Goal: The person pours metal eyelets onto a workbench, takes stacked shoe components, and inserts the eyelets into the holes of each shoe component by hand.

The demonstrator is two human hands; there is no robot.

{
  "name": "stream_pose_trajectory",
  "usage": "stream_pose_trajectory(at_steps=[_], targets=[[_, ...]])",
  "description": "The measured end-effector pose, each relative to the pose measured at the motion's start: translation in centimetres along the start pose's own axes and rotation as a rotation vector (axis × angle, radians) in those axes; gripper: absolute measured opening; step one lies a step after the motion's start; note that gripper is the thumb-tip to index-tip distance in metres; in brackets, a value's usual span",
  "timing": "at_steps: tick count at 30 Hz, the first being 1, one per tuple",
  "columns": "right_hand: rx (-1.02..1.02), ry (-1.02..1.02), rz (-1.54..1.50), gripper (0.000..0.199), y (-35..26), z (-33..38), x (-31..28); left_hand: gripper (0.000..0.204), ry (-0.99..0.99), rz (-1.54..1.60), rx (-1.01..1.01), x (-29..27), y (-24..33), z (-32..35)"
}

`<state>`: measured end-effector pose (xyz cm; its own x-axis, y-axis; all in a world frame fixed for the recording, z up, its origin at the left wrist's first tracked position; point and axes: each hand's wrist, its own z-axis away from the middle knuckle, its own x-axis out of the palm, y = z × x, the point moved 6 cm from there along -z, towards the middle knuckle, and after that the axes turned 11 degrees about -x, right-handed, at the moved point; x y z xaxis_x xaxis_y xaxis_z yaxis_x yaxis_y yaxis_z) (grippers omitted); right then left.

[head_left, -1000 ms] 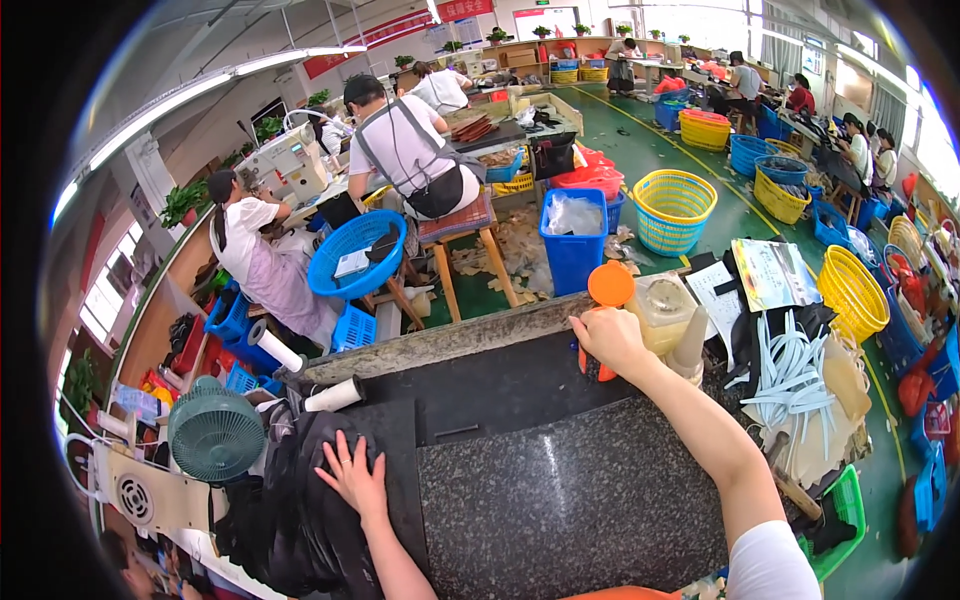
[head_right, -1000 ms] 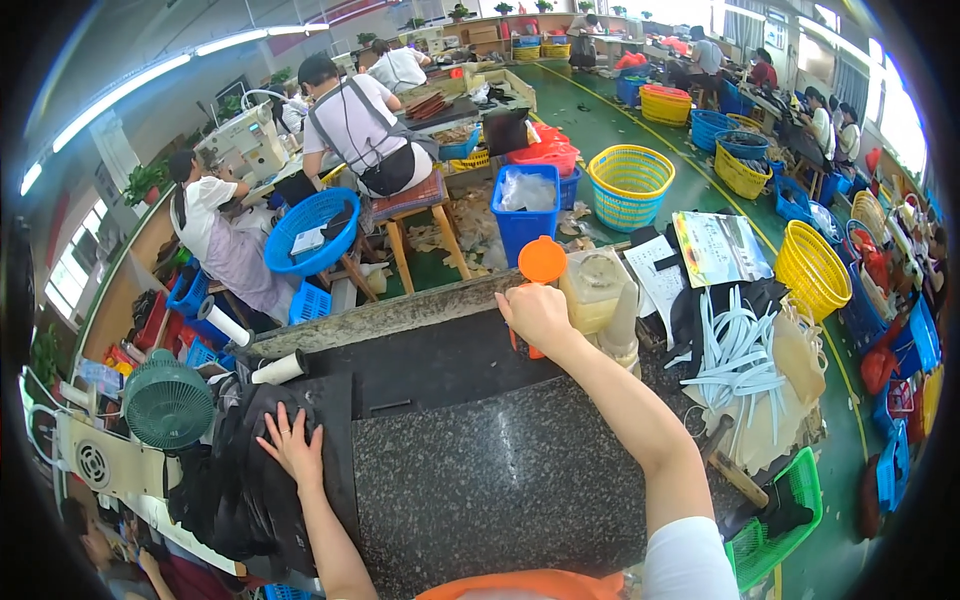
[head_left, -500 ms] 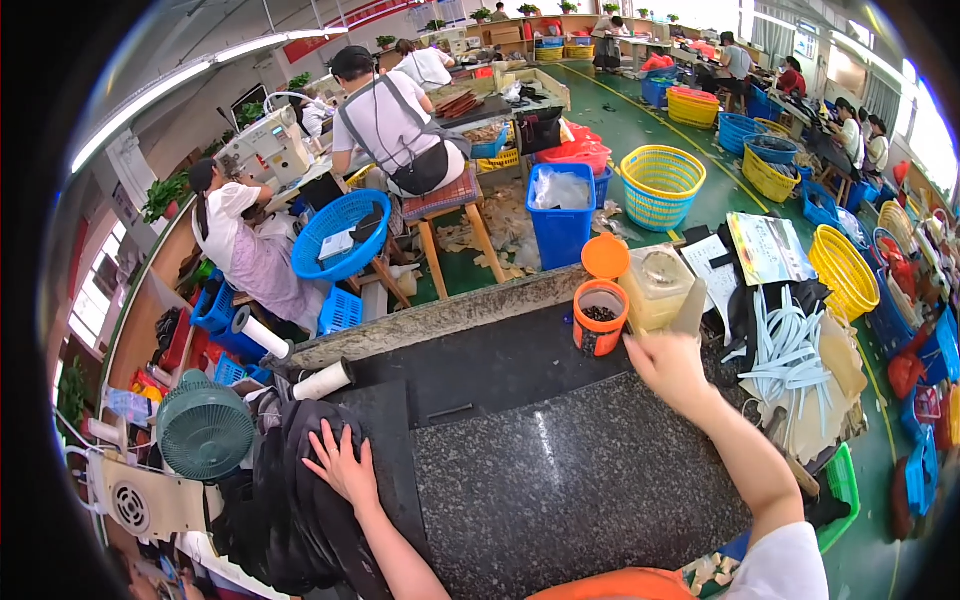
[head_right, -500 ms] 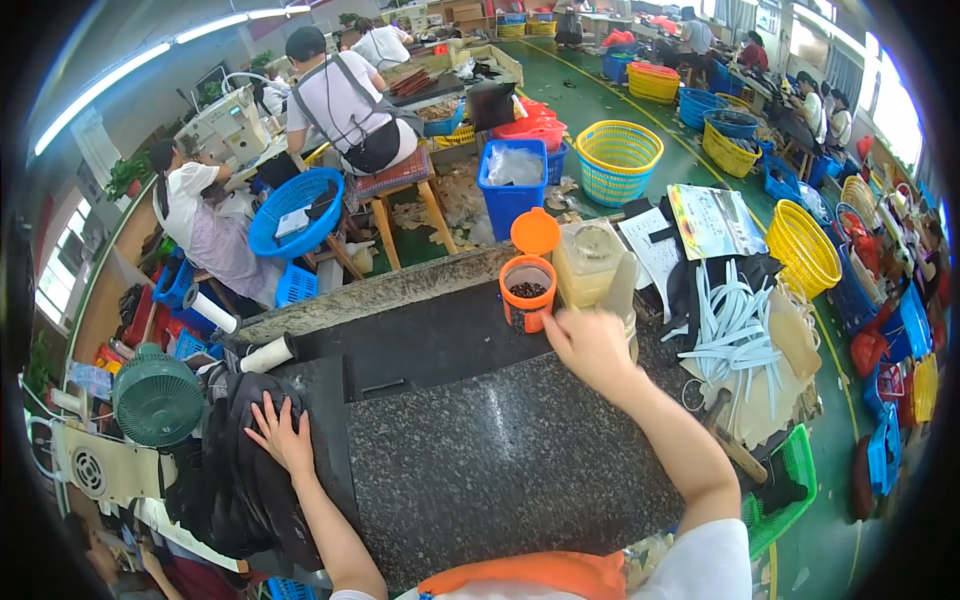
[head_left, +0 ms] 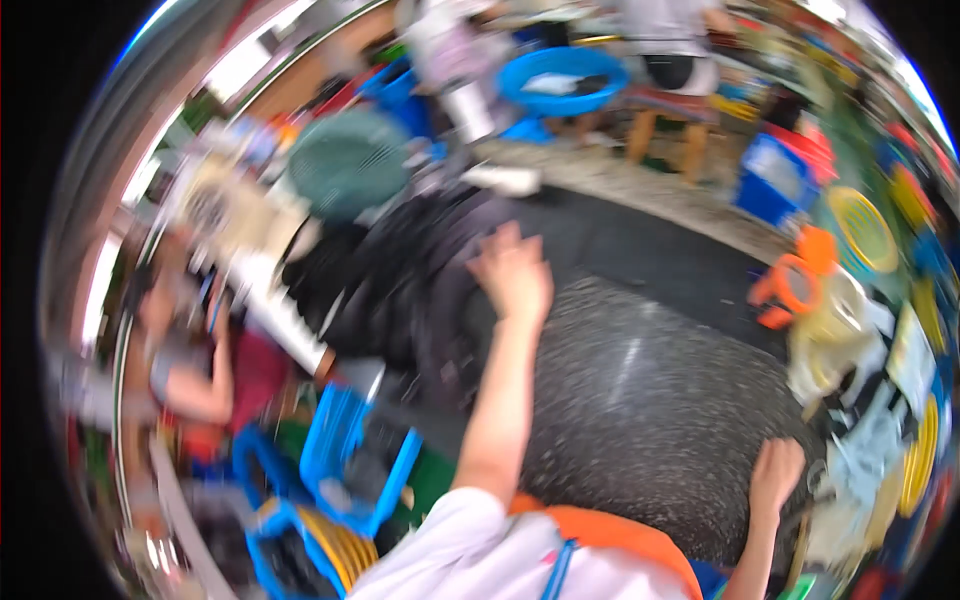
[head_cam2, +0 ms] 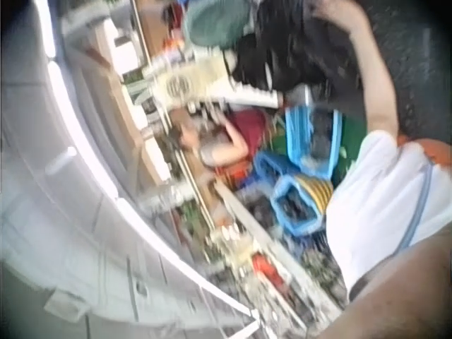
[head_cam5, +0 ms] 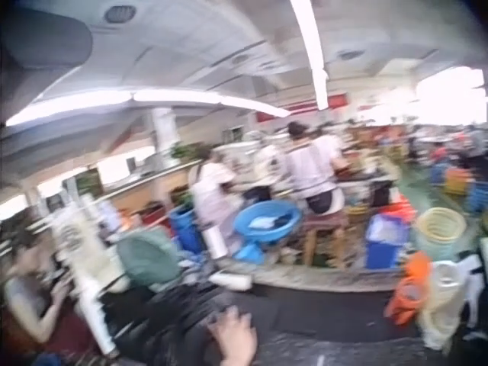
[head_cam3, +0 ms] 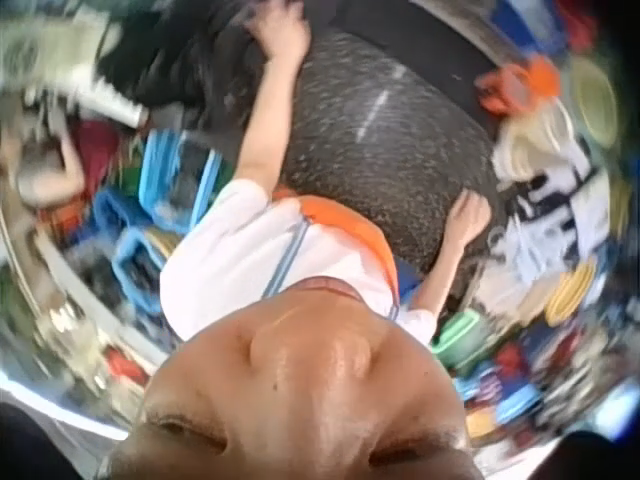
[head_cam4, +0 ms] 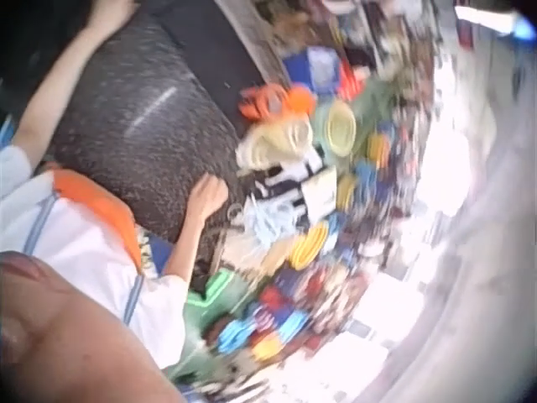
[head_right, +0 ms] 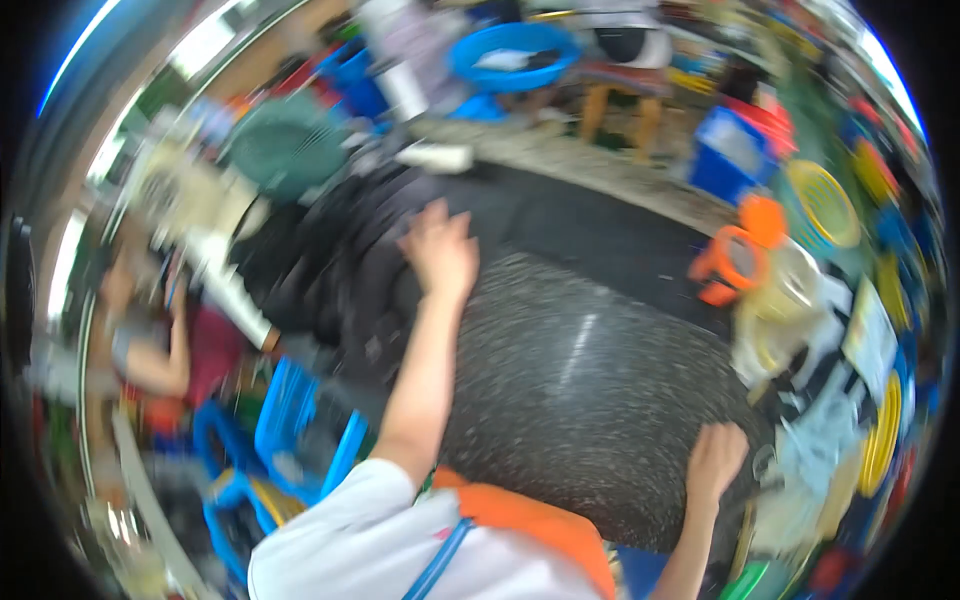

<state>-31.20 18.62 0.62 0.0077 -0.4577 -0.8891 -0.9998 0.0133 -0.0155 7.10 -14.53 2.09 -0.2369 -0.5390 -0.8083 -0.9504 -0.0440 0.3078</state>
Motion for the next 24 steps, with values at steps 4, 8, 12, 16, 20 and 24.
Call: stream_pose_trajectory(at_steps=[4,8,12,16,20,24], targets=[[-0.016,0.007,-0.025,0.011,-0.6,0.3,0.7,0.056,-0.206,0.094,0.041,-1.0,0.2,3.3],[-0.048,-0.031,-0.020,0.013,-1.7,0.3,1.1,0.063,-0.335,0.317,0.285,-13.1,-0.9,5.5],[-0.017,-0.036,0.101,0.014,-0.5,0.2,0.2,0.053,0.096,0.230,0.188,-21.4,-10.3,-2.2],[-0.040,-0.031,0.159,0.015,-0.3,0.4,0.7,0.066,0.112,-0.209,-0.220,-17.7,-32.1,-11.0],[-0.048,-0.040,0.192,0.014,-0.2,1.2,0.2,0.121,-0.435,-0.585,-0.471,-10.0,-41.2,-14.9],[0.031,-0.092,0.177,0.015,0.3,2.4,0.8,0.130,-0.472,-0.550,-0.430,-6.1,-42.7,-17.7]])
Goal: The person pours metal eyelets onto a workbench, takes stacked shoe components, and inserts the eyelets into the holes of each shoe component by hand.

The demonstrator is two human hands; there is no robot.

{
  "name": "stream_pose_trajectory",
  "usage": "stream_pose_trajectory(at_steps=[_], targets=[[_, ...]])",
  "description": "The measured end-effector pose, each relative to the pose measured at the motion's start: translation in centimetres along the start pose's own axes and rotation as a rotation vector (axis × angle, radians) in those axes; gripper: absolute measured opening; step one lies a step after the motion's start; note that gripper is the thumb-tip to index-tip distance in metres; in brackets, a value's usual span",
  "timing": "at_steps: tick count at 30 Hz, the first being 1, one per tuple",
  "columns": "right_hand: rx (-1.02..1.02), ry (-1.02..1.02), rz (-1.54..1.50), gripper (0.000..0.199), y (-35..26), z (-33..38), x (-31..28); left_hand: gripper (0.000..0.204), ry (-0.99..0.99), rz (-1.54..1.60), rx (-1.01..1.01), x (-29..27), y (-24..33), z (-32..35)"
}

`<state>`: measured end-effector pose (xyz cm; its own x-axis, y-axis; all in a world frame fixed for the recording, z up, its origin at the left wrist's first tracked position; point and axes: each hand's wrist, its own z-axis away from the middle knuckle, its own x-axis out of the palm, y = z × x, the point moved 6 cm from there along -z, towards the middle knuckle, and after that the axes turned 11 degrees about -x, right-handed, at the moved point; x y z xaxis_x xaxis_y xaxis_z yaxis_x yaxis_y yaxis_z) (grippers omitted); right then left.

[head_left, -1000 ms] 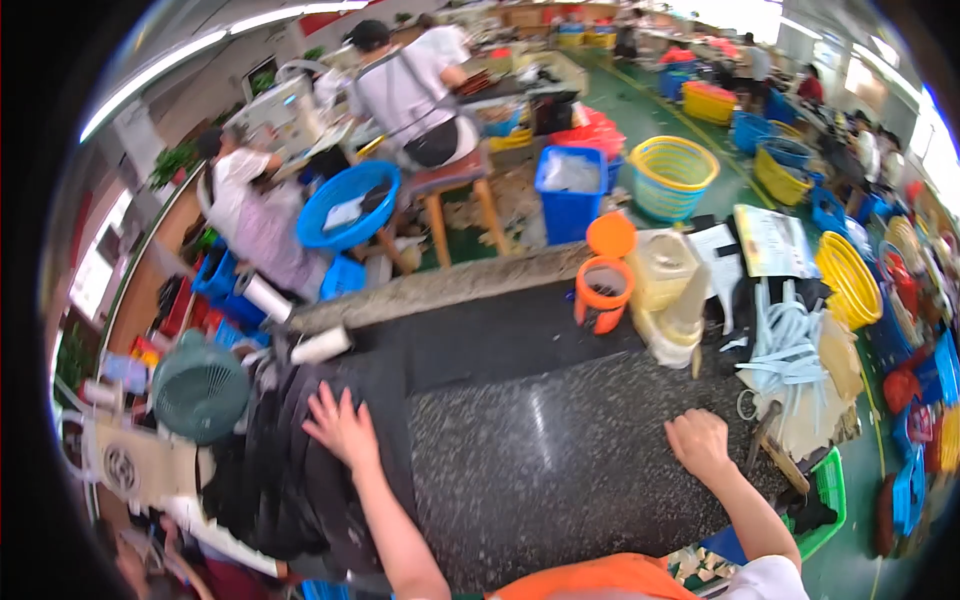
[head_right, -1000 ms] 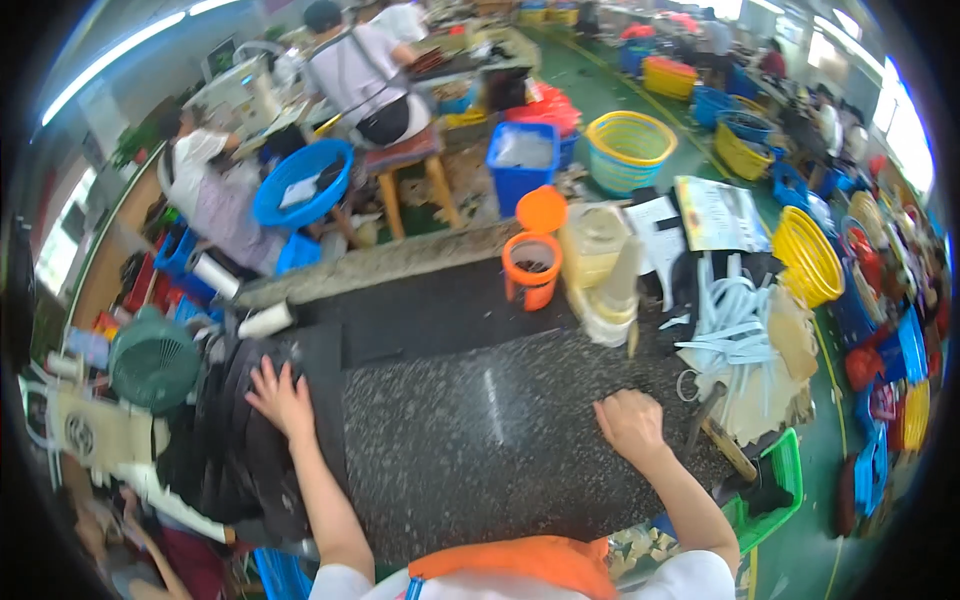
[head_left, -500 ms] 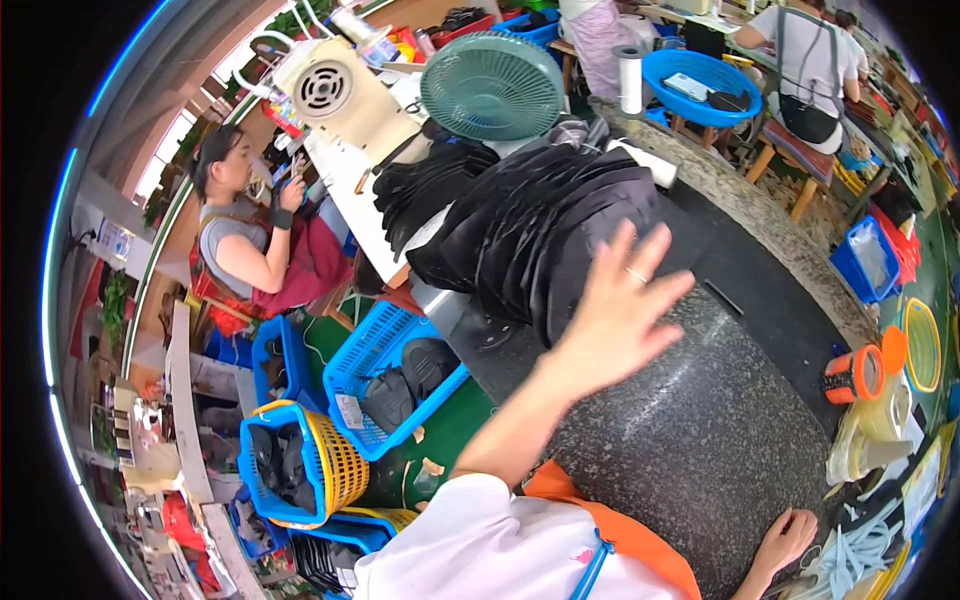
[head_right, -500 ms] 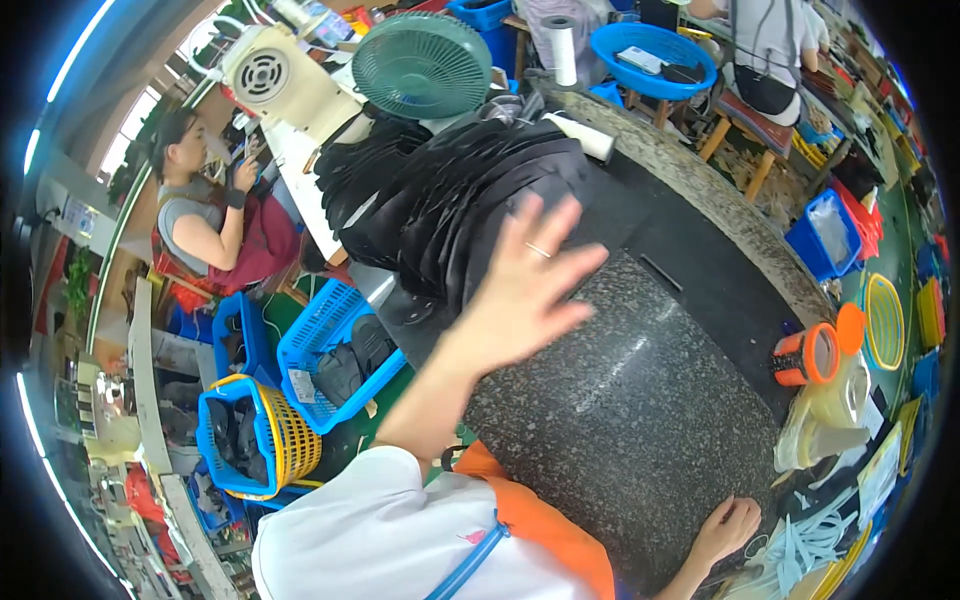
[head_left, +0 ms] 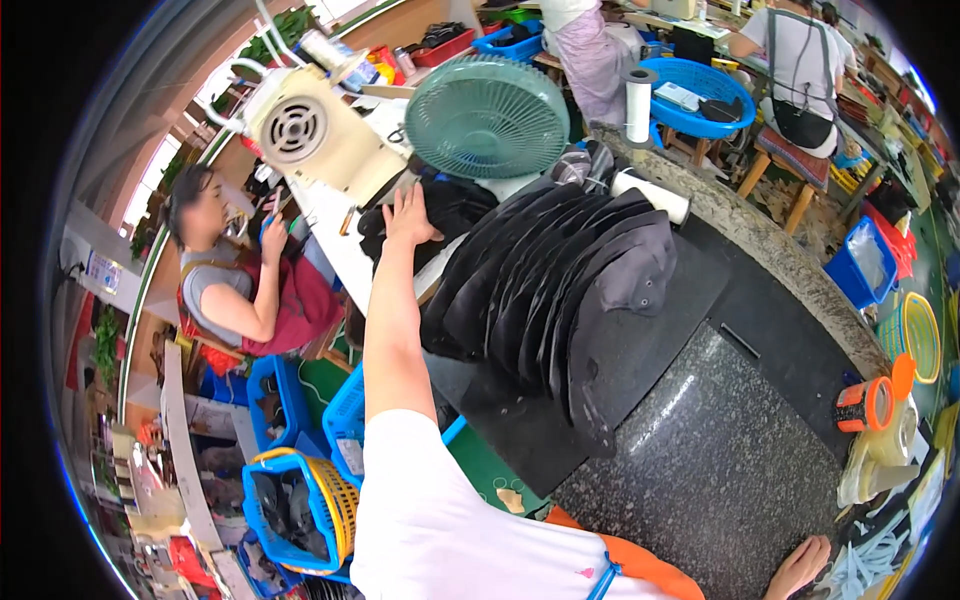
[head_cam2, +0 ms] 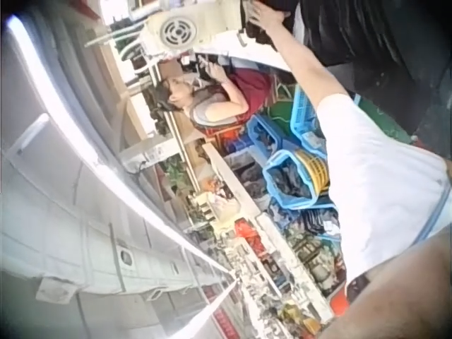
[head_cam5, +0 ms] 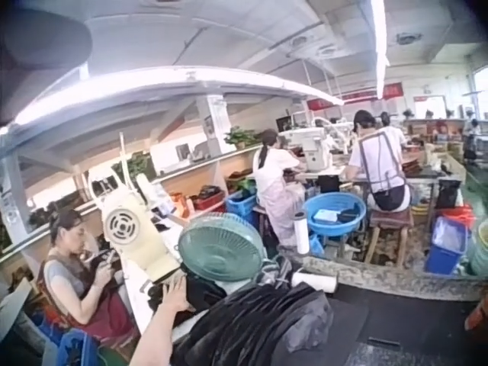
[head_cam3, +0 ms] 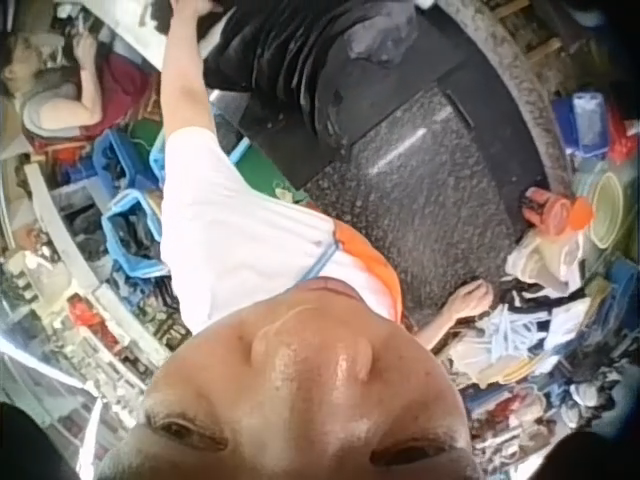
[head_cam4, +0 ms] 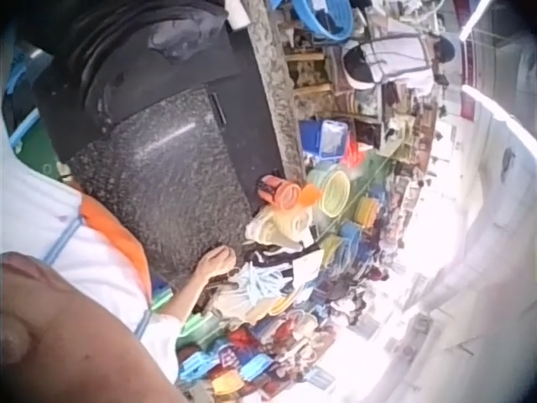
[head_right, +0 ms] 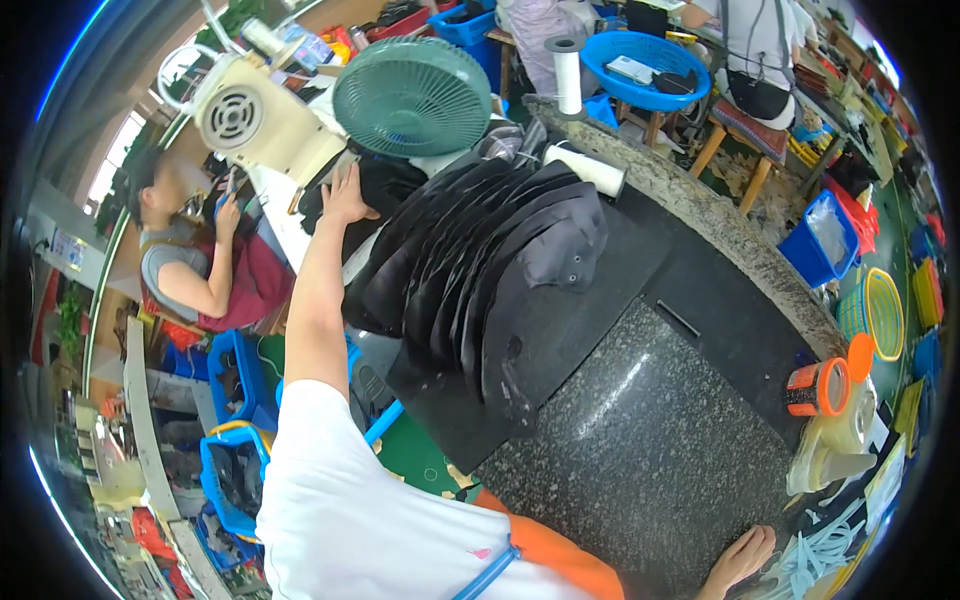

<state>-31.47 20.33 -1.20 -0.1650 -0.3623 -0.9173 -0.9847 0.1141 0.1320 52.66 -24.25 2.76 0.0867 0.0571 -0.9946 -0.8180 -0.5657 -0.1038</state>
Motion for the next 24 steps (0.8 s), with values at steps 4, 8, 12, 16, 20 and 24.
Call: stream_pose_trajectory(at_steps=[4,8,12,16,20,24], targets=[[-0.033,0.074,-0.106,0.017,0.7,0.8,1.4,0.130,-0.026,-0.024,0.009,0.7,0.5,-2.1],[-0.041,0.073,-0.112,0.013,-0.8,-1.7,0.0,0.114,-0.069,0.056,0.088,0.8,-0.6,-4.7],[-0.006,0.133,-0.154,0.011,0.3,-1.4,-0.1,0.108,0.007,0.099,0.195,1.6,0.1,-6.4],[-0.006,0.152,-0.195,0.010,-0.8,-2.1,-0.2,0.123,-0.176,0.365,0.223,3.0,-0.1,-7.1],[0.012,0.188,-0.205,0.010,-0.3,-2.4,-1.4,0.140,-0.113,0.192,0.227,3.5,1.0,-8.8],[0.062,0.227,-0.211,0.012,-0.5,-2.5,-3.1,0.115,-0.288,0.418,0.498,3.2,1.9,-10.9]])
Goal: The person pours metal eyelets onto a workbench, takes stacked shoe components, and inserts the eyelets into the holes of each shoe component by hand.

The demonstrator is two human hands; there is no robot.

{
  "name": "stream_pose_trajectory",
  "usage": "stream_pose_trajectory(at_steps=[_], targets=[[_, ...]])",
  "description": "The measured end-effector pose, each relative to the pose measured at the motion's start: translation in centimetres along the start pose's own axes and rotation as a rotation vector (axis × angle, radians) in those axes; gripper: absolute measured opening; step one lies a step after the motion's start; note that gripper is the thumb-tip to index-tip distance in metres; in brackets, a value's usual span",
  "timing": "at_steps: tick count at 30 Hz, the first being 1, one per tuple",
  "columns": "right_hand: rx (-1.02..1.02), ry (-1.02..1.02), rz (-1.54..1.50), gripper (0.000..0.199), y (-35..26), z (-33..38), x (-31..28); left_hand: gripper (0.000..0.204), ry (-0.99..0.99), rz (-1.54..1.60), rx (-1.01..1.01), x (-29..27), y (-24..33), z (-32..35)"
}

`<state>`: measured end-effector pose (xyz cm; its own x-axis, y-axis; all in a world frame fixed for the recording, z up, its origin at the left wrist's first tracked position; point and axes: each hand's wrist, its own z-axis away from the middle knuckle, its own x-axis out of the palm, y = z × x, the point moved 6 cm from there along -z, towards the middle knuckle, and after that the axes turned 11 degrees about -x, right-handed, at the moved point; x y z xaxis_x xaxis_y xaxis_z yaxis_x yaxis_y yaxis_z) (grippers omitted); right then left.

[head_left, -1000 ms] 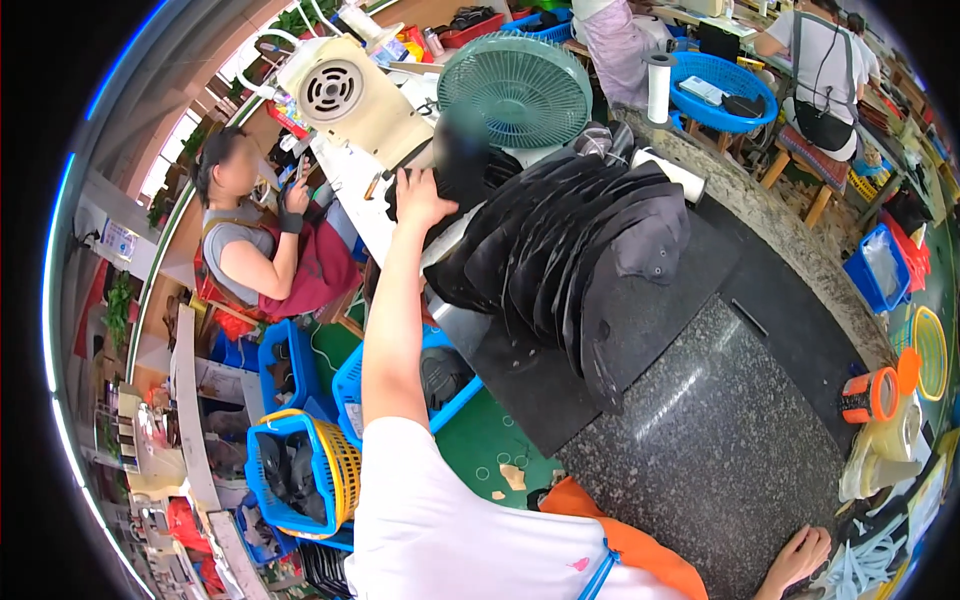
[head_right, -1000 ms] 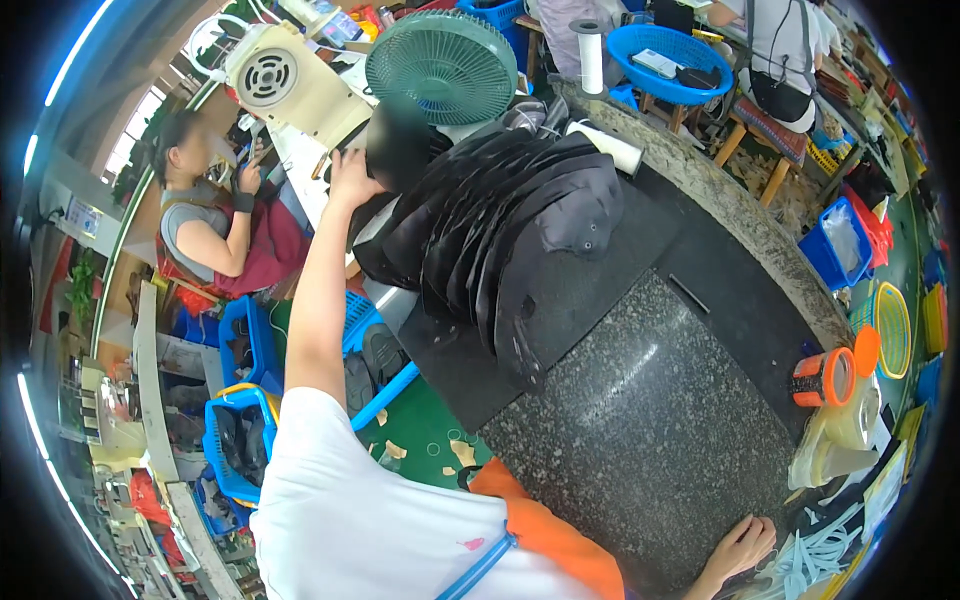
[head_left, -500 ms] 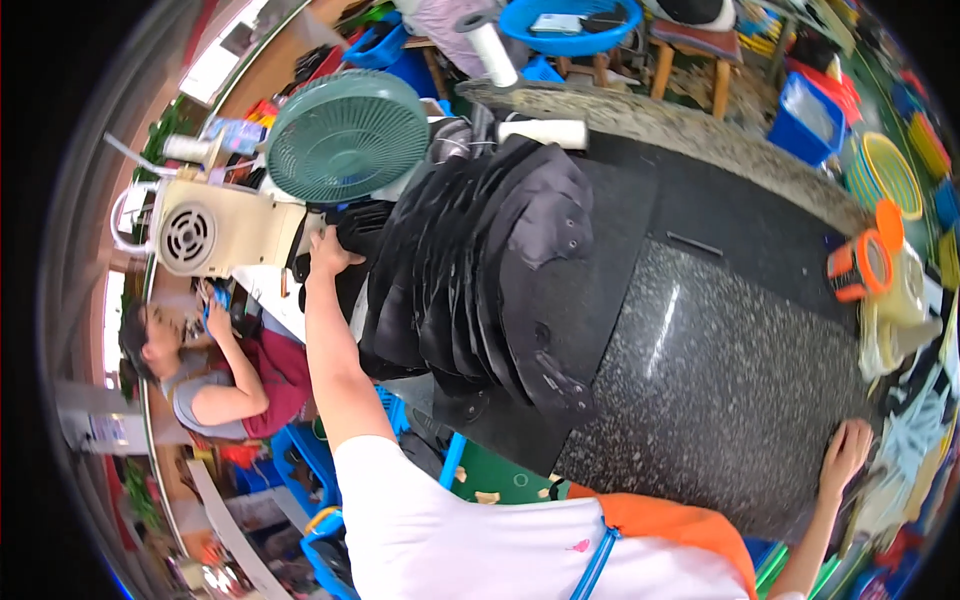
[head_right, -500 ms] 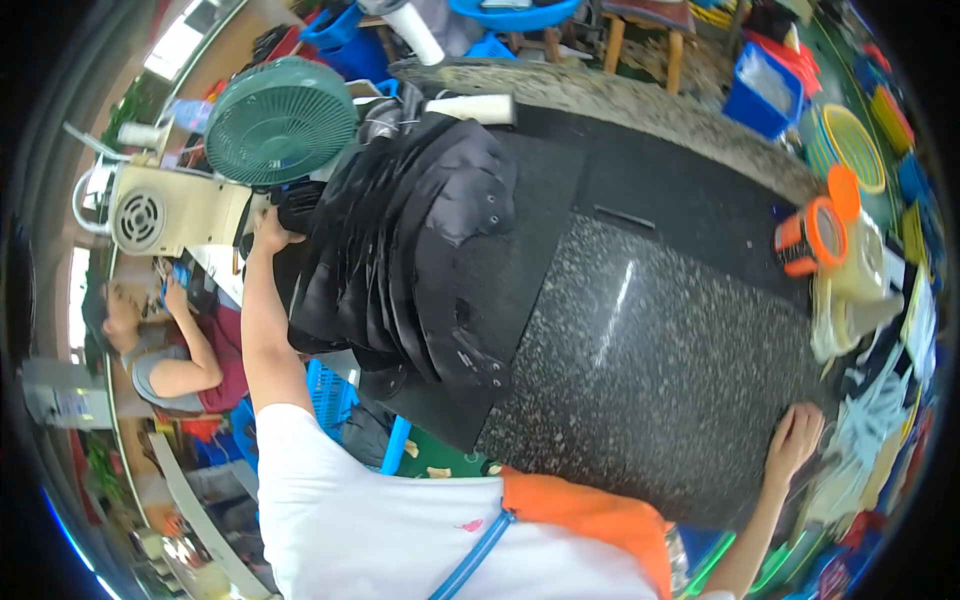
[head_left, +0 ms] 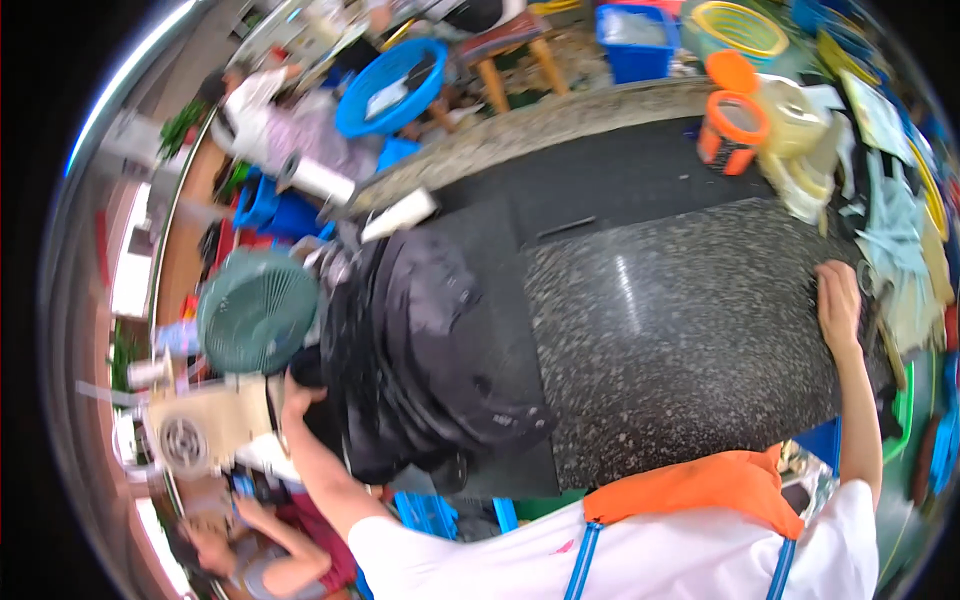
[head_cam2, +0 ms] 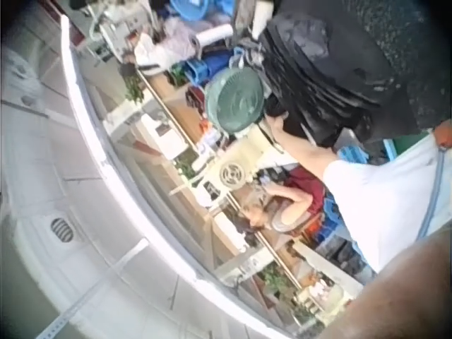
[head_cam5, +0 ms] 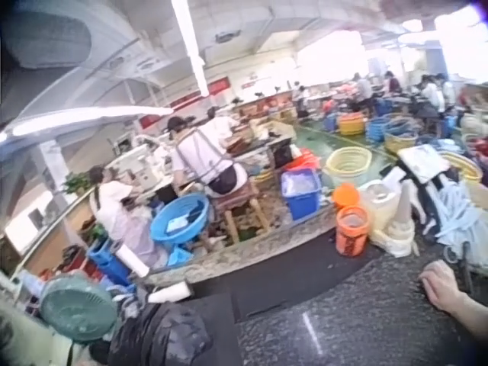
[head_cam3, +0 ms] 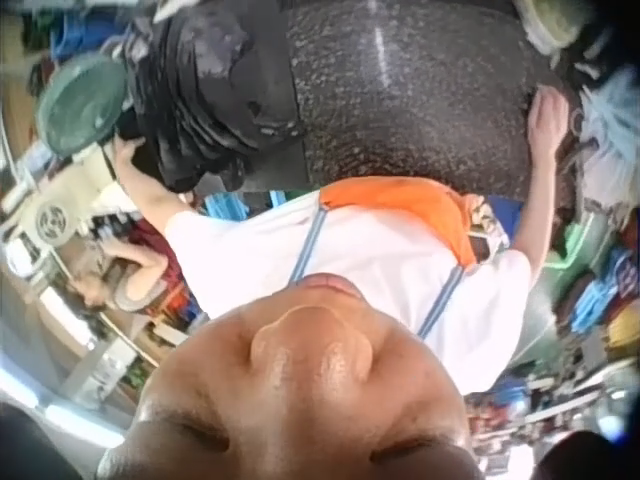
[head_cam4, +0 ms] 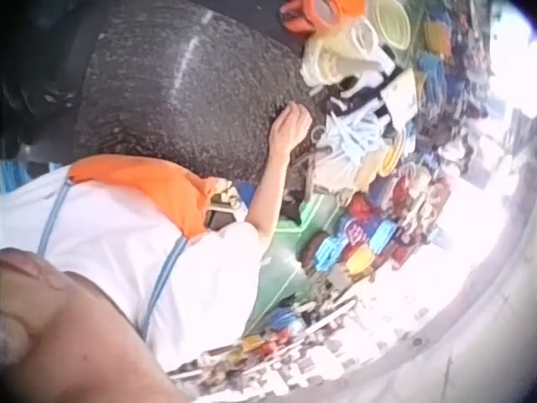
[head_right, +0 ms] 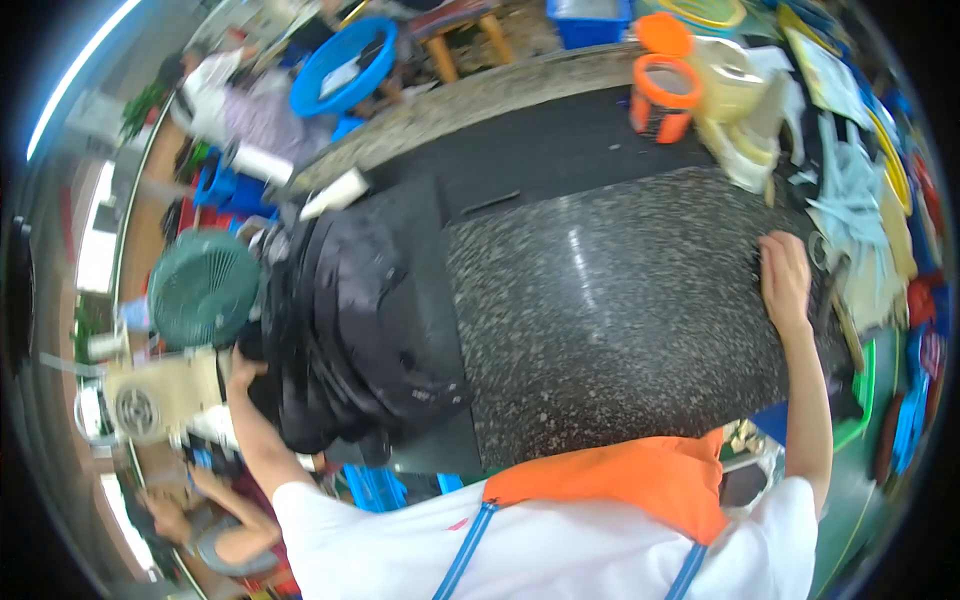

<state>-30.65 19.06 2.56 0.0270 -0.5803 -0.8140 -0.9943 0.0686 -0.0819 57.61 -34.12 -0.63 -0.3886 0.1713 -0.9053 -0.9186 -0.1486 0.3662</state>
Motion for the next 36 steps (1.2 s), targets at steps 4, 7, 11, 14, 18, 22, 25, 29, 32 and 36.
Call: stream_pose_trajectory(at_steps=[4,7,11,14,18,22,25,29,32,36], targets=[[-0.034,0.020,0.033,0.013,-0.6,-0.3,1.5,0.121,0.145,-0.218,-0.131,-0.5,-2.9,1.3],[-0.023,0.046,0.093,0.011,-1.3,0.0,-0.8,0.123,0.105,-0.179,-0.280,2.5,0.9,1.3],[-0.046,0.072,0.023,0.009,-1.8,-0.2,-0.9,0.109,0.342,-0.184,-0.267,-0.8,-0.1,5.2],[-0.035,0.086,0.034,0.008,-1.9,0.5,-1.1,0.094,0.568,-0.342,-0.354,-0.6,3.6,8.9],[-0.011,0.088,0.053,0.008,-1.6,1.1,-1.3,0.052,1.128,-0.826,-0.349,-5.3,7.7,17.3],[-0.050,0.096,0.023,0.013,-0.7,2.2,-0.5,0.044,1.318,-0.983,-0.324,-10.5,14.9,26.1],[-0.161,0.039,0.011,0.022,-1.4,1.3,-1.6,0.046,1.307,-0.943,-0.295,-13.3,24.6,34.2],[-0.340,-0.035,-0.080,0.028,-2.8,-0.6,-1.9,0.056,1.380,-0.466,0.546,-13.2,36.8,44.6],[-0.362,-0.011,-0.120,0.028,-5.0,-2.3,-1.3,0.048,1.035,0.185,1.165,-5.6,46.5,46.0],[0.067,-0.065,-0.824,0.040,-6.4,-0.4,0.8,0.038,0.248,0.381,1.511,9.3,52.2,40.0]])
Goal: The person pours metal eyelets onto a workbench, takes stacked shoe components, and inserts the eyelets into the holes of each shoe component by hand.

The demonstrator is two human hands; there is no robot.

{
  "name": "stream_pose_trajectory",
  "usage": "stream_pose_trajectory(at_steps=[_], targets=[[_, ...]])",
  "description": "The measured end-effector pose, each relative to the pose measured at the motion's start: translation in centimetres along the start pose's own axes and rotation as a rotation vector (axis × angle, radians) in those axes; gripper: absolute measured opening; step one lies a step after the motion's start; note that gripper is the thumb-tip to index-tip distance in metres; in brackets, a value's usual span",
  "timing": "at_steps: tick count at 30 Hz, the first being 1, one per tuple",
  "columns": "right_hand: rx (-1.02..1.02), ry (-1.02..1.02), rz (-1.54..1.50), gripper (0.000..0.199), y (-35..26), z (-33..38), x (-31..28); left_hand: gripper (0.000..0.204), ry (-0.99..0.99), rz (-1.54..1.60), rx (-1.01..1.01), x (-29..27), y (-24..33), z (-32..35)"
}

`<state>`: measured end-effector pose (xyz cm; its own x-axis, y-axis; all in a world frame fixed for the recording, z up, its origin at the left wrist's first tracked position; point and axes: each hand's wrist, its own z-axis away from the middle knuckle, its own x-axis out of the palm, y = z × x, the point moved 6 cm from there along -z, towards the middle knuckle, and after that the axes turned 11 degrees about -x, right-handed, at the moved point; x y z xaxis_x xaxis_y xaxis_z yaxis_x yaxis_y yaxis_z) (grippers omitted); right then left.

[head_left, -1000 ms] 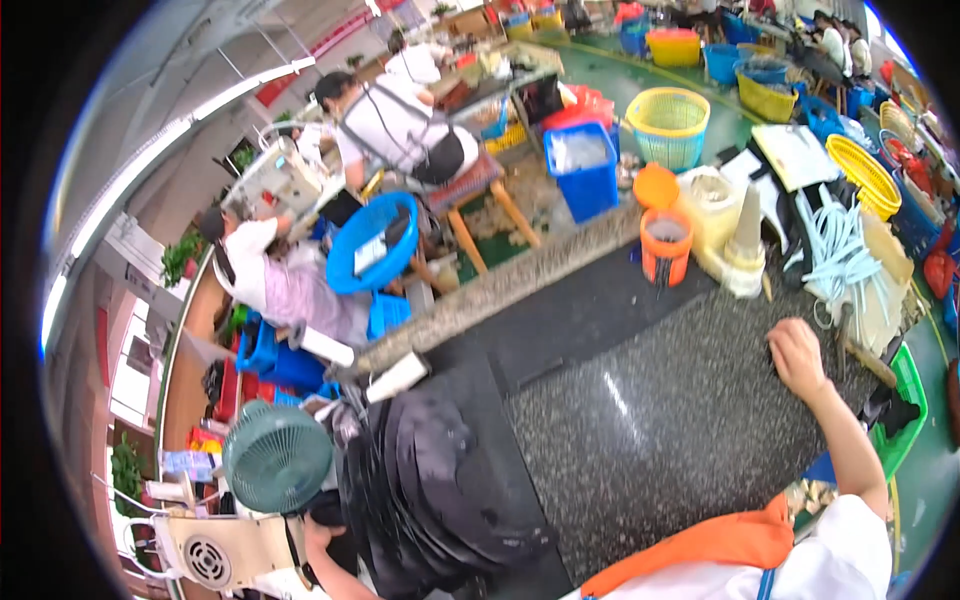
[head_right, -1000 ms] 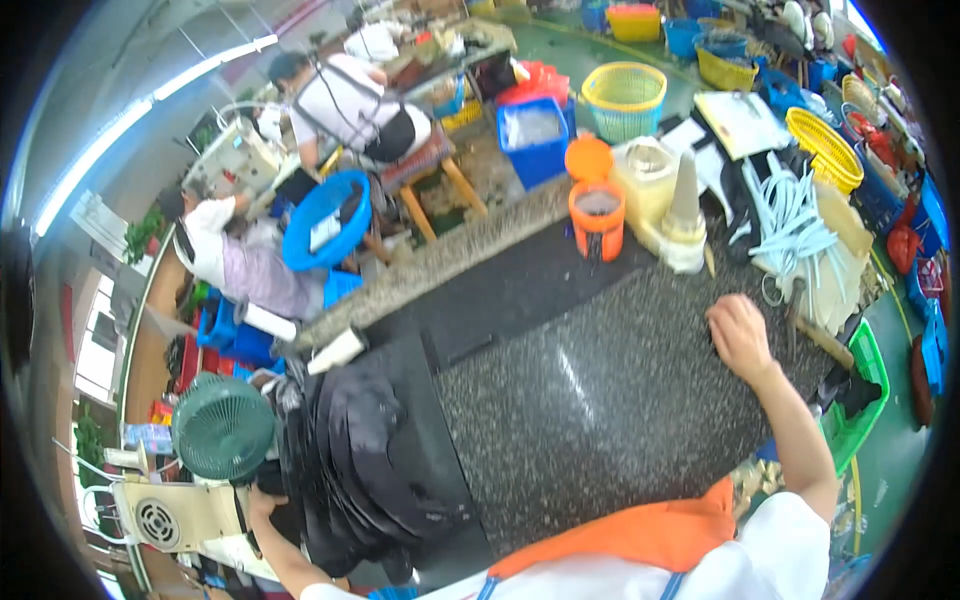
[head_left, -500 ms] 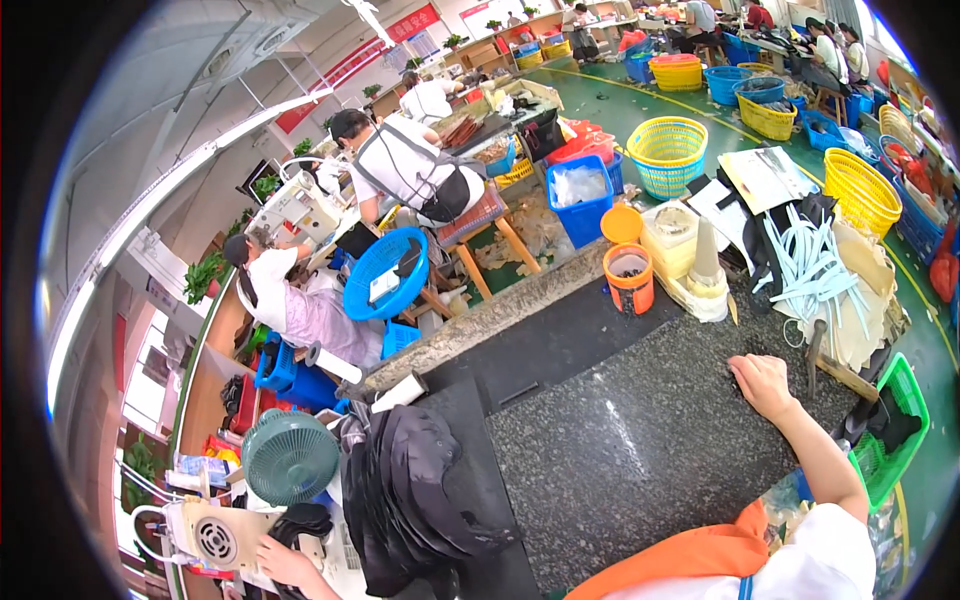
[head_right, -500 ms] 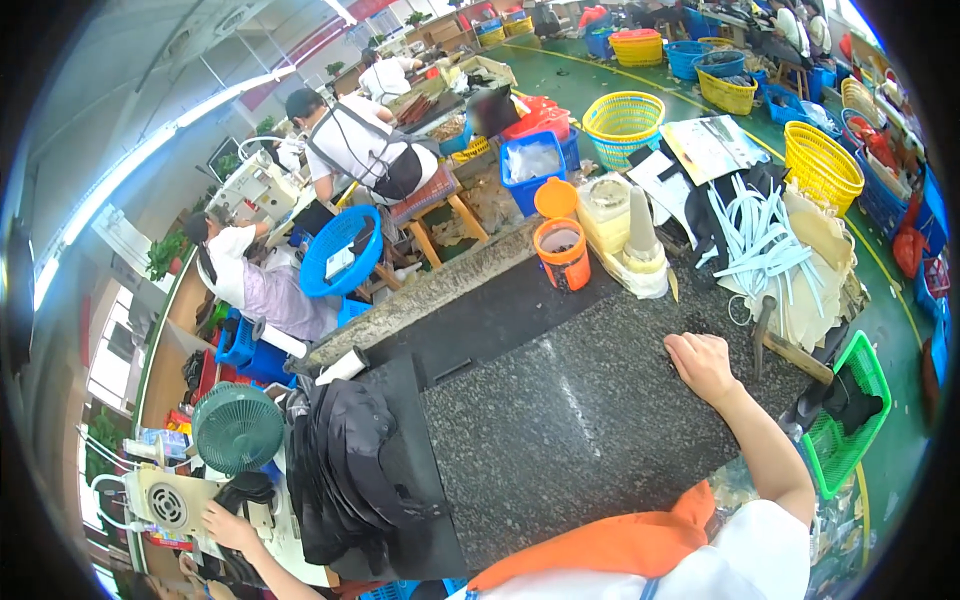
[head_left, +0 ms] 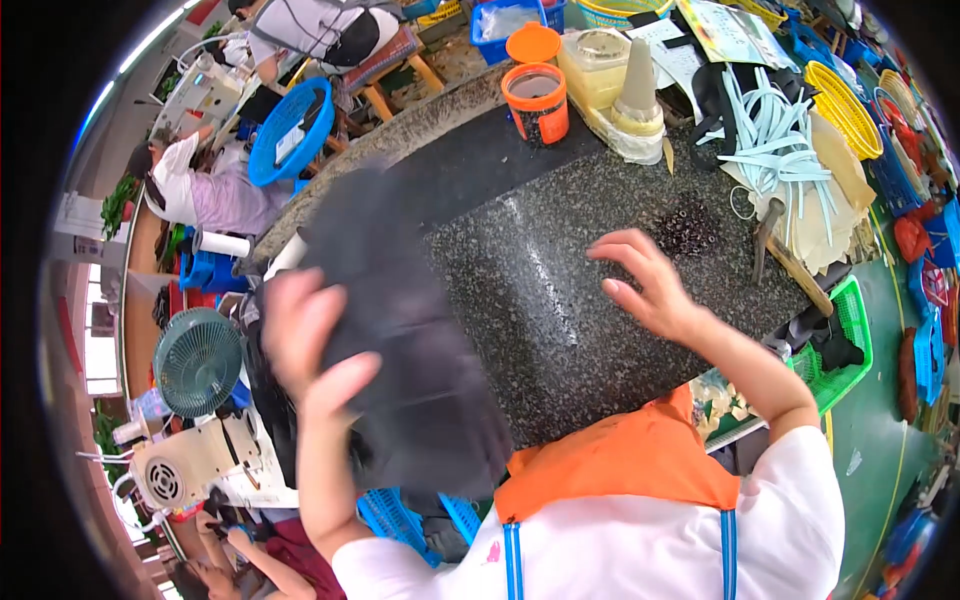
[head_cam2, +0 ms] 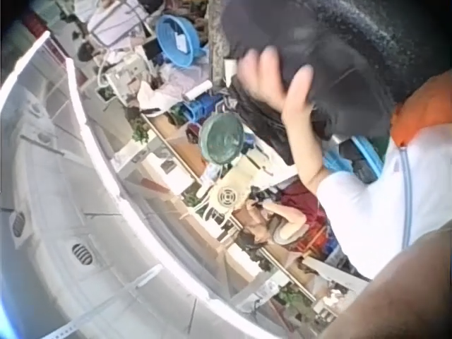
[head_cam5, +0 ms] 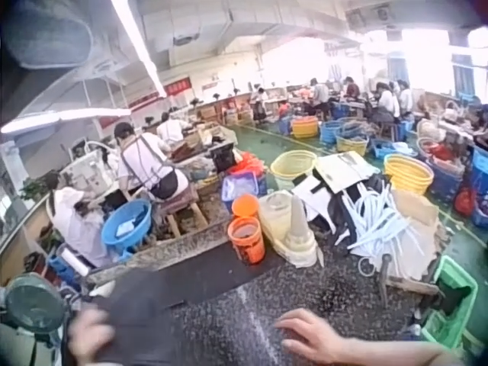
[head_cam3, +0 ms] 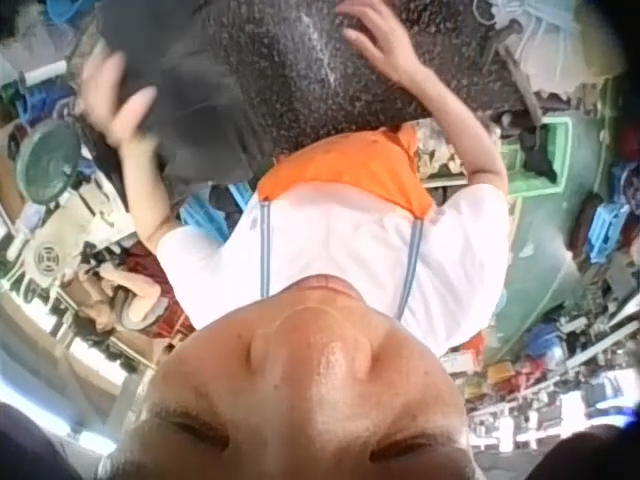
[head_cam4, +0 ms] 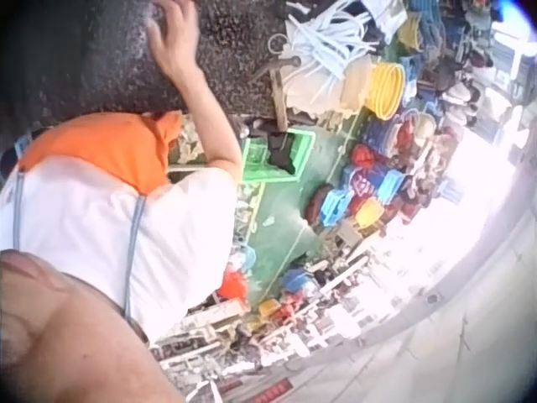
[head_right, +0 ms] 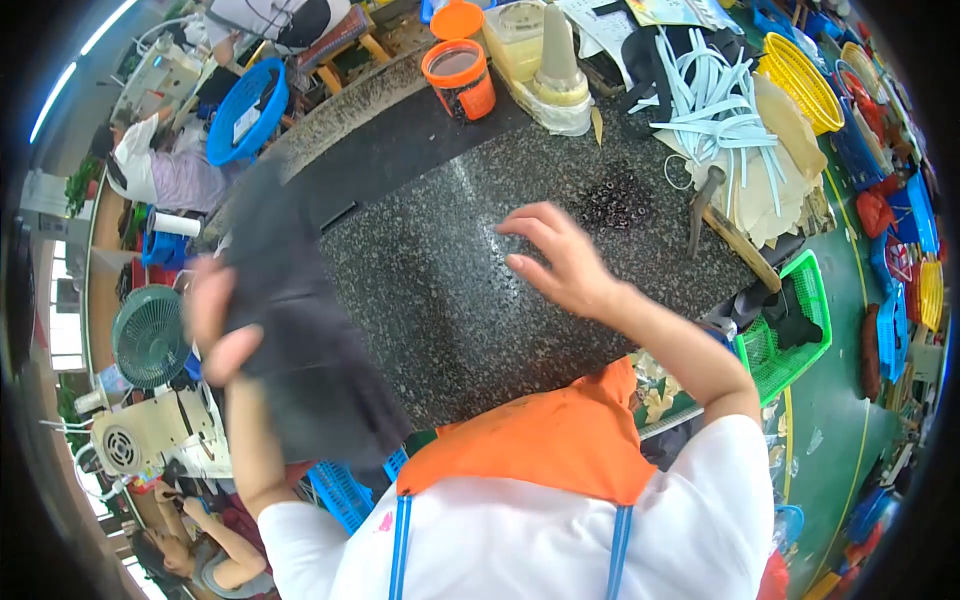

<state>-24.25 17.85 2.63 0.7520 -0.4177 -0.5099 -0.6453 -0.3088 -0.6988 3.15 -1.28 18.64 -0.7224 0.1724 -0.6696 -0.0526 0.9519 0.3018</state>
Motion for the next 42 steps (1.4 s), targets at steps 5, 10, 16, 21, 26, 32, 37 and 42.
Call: stream_pose_trajectory(at_steps=[5,10,16,21,26,32,37,42], targets=[[0.301,-0.127,-0.220,0.064,-2.8,1.9,8.0,0.054,-0.737,0.002,-0.111,12.6,-0.6,5.9],[0.000,-0.203,-0.010,0.059,-4.6,-0.1,8.0,0.090,-0.598,0.910,-1.350,12.7,-4.4,7.0],[-0.158,0.086,0.358,0.020,3.6,-7.4,4.6,0.109,-0.516,0.750,-1.295,13.1,-1.4,7.7],[-0.117,-0.283,0.626,0.056,6.0,-10.3,9.3,0.114,-0.187,1.118,-1.326,5.1,-2.0,5.9],[-0.449,-0.717,-0.468,0.041,-8.7,6.2,15.2,0.128,0.069,0.575,-0.948,-4.9,-1.8,2.1],[0.019,-0.040,0.022,0.015,-4.5,6.8,1.9,0.130,-0.543,0.346,-0.691,3.7,4.2,-0.3],[0.153,0.104,0.715,0.044,1.6,5.6,-4.6,0.106,-0.704,-0.048,-0.581,15.9,7.1,7.0],[0.140,0.064,0.774,0.031,3.3,4.0,-4.7,0.092,-0.618,-0.160,-0.335,16.9,10.7,9.6]])
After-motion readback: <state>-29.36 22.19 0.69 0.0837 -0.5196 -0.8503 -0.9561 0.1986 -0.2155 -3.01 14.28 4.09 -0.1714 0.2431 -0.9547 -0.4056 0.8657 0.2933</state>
